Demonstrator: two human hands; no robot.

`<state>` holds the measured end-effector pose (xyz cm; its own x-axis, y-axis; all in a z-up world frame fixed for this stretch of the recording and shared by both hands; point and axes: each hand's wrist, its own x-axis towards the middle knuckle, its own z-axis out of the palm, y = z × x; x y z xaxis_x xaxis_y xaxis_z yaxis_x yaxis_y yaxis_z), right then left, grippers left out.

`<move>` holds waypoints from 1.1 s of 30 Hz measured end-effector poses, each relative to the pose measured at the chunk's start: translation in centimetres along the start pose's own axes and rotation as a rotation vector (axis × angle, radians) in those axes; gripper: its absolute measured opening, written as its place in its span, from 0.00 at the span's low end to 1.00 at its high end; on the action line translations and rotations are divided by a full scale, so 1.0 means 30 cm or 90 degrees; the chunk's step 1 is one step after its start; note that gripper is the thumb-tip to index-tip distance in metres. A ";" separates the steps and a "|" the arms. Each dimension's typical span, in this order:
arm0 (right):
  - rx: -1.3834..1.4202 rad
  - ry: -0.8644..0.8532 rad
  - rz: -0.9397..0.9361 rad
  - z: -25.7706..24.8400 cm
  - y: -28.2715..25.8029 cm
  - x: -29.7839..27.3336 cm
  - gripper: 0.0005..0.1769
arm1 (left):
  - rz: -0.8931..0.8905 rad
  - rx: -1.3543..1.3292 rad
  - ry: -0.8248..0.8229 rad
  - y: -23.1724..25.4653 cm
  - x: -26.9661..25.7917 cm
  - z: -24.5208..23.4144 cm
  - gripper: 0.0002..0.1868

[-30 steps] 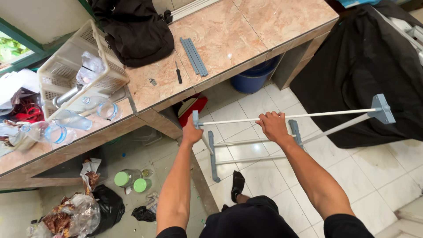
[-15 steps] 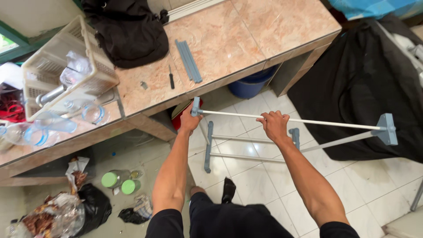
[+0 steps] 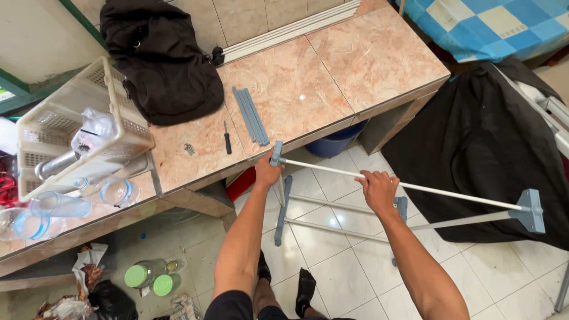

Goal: The person assembles a metal frame structure on a tiled floor. They insert white poles into gray plastic joints, tighten screws with a screwdriver, and attach gray plastic crossbars to form a rectangular frame.

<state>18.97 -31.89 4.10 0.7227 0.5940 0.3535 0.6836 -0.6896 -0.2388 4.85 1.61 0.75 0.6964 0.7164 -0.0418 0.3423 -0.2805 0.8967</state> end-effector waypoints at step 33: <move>-0.028 -0.176 -0.062 0.193 -0.077 0.329 0.18 | -0.113 0.006 0.073 -0.092 -0.092 -0.169 0.36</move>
<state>25.09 -22.04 2.91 0.6579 0.7448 0.1114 0.7507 -0.6370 -0.1749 -1.21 3.65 0.63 0.5483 0.8230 -0.1481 0.4592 -0.1483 0.8759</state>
